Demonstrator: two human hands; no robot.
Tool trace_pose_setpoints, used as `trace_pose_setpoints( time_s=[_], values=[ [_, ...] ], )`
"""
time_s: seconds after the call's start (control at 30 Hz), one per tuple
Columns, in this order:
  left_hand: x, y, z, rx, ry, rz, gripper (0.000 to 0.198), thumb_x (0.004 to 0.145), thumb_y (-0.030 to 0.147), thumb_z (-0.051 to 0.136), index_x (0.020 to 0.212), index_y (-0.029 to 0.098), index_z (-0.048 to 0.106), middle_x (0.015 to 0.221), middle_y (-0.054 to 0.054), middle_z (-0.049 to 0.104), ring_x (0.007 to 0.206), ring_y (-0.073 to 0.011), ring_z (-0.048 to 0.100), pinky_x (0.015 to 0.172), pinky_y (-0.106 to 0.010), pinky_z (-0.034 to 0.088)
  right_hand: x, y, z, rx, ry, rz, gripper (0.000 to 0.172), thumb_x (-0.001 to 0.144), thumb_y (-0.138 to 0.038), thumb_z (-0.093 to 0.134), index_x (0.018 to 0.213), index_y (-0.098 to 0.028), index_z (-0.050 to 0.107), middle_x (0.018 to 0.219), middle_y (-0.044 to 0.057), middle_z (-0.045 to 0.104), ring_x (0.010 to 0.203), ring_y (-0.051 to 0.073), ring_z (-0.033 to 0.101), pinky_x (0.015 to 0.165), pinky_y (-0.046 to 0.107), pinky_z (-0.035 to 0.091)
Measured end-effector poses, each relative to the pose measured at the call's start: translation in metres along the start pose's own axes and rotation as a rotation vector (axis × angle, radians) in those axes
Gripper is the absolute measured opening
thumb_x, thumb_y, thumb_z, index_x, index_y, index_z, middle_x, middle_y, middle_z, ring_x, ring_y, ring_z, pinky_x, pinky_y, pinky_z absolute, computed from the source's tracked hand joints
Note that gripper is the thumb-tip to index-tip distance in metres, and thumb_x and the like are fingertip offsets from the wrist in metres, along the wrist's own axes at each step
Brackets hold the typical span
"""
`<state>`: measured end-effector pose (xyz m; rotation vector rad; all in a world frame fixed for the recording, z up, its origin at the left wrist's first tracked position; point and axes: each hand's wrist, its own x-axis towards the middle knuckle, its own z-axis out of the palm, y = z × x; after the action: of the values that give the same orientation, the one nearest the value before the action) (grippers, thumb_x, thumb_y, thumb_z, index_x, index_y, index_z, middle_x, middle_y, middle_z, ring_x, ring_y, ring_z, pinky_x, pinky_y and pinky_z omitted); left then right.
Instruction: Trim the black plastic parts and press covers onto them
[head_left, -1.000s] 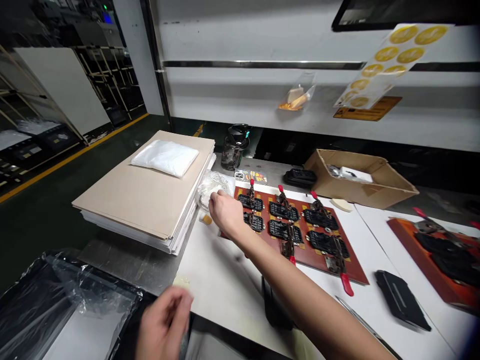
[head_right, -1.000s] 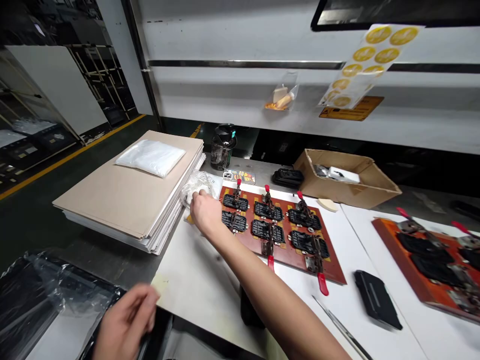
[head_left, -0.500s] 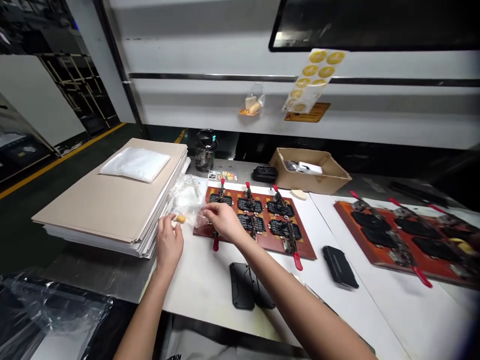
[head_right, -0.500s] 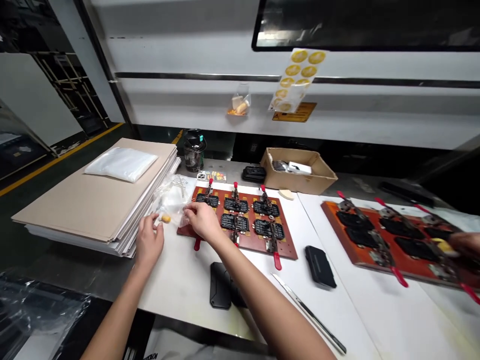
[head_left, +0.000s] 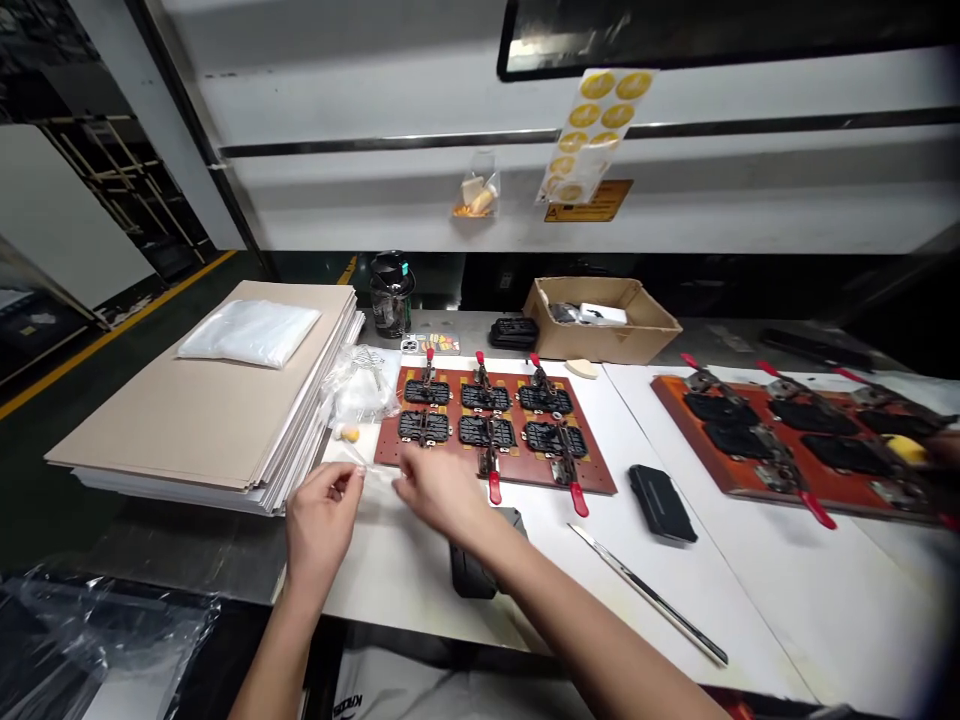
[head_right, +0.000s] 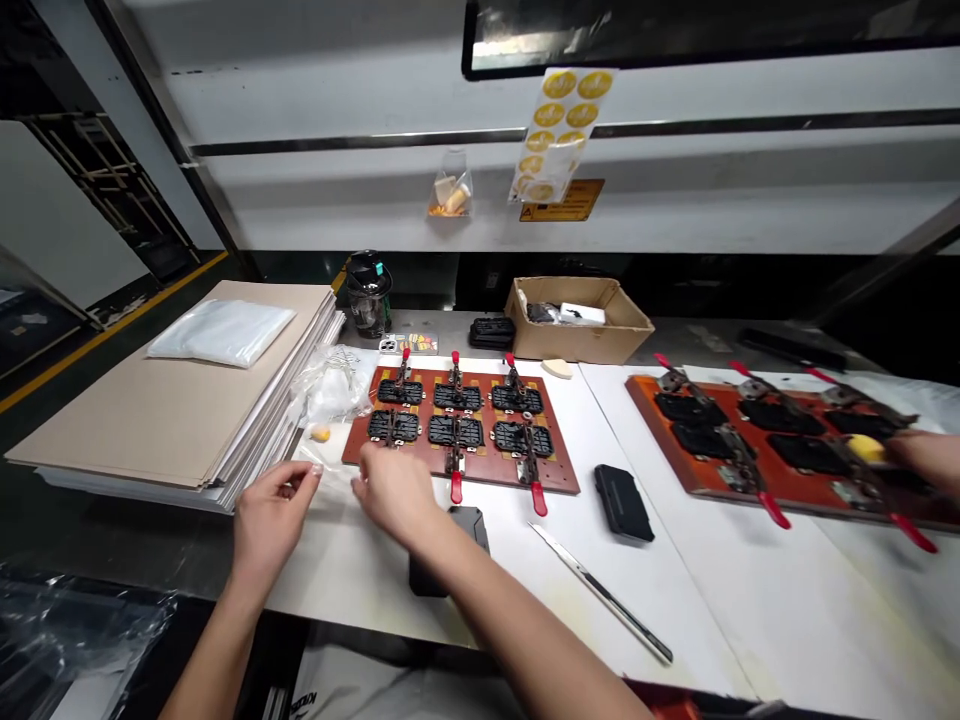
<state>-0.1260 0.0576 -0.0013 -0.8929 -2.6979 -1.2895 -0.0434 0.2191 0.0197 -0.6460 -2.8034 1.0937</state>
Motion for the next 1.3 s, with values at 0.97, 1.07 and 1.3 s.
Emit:
trace_pose_setpoints(
  time_s=[0.97,1.07,1.3],
  values=[
    [-0.072,-0.039,0.009,-0.009,-0.407,-0.249,0.031,0.097,0.046,0.041,0.089,0.020,0.057,0.076,-0.001,0.067,0.066,-0.0157,0.064,0.061,-0.024,0.048,-0.102,0.025,0.048,0.359,0.107,0.083,0.023,0.094,-0.028,0.055,0.076,-0.018,0.065,0.078,0.001,0.059,0.069,0.014,0.053,0.063,0.025,0.036],
    [-0.076,-0.026,0.003,0.019,-0.350,-0.186,0.029,0.097,0.045,0.042,0.087,0.021,0.055,0.077,-0.001,0.063,0.068,-0.0164,0.060,0.066,-0.027,0.045,-0.108,0.024,0.050,0.250,0.078,0.032,0.023,0.092,-0.025,0.056,0.070,-0.017,0.057,0.076,0.000,0.057,0.068,0.012,0.051,0.063,0.024,0.033],
    [-0.098,0.016,-0.001,0.089,-0.373,0.195,0.022,0.100,0.028,0.037,0.104,0.023,0.058,0.095,-0.006,0.058,0.094,-0.0225,0.054,0.084,-0.035,0.040,-0.100,0.019,-0.002,0.420,-0.165,0.013,0.034,0.090,-0.034,0.059,0.063,-0.016,0.050,0.060,-0.004,0.046,0.061,0.010,0.041,0.056,0.022,0.026]
  ],
)
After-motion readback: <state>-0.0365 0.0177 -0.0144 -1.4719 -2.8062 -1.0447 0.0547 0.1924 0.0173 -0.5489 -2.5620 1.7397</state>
